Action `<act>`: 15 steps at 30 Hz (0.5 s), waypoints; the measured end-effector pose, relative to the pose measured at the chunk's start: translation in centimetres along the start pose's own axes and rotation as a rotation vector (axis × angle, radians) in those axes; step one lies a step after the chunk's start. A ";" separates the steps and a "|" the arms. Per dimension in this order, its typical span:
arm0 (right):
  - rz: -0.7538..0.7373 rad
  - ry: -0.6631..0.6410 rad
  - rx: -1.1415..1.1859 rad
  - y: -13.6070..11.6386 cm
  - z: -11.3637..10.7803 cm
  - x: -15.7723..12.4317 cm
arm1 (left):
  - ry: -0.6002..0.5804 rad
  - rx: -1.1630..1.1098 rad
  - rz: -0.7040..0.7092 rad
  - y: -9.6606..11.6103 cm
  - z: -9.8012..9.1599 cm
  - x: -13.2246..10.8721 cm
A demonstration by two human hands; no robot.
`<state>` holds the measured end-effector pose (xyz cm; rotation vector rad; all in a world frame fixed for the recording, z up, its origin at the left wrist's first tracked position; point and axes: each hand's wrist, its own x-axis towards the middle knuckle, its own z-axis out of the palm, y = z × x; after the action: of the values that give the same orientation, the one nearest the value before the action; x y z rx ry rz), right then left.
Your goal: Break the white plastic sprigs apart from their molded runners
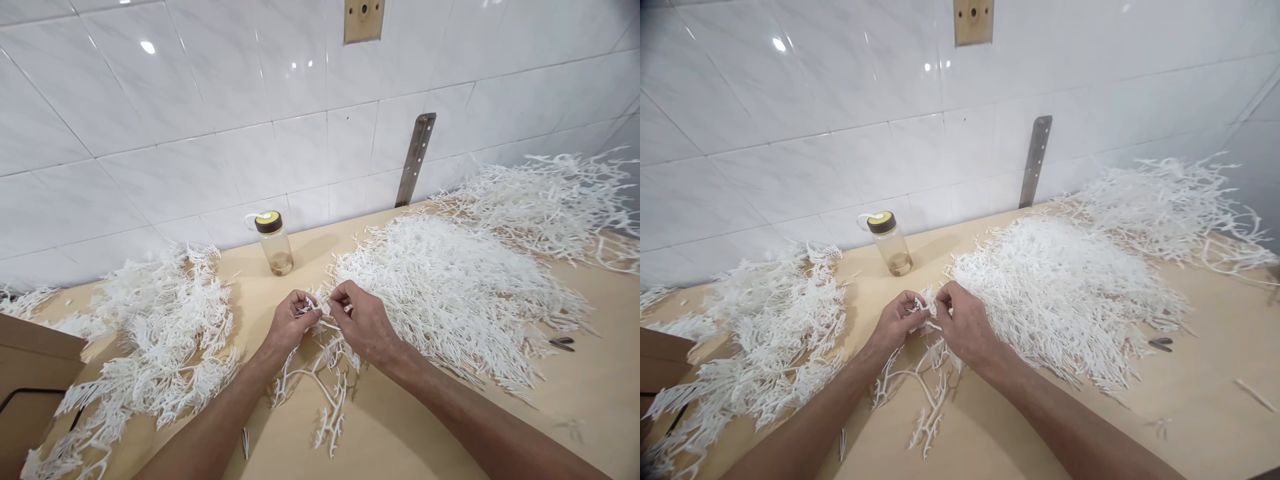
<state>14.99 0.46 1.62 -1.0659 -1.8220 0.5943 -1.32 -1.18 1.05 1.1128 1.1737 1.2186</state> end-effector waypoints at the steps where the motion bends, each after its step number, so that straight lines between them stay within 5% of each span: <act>1: 0.007 0.012 0.003 0.0 0.0 0.0 | 0.003 0.010 -0.009 0.0 0.0 0.0; 15: -0.003 0.029 0.068 -0.7 0.0 -0.3 | -0.076 -0.031 -0.117 0.7 0.0 -0.2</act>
<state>14.78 -0.16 2.04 -1.0218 -1.7654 0.6312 -1.41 -1.35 1.71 1.0439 1.1422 1.0925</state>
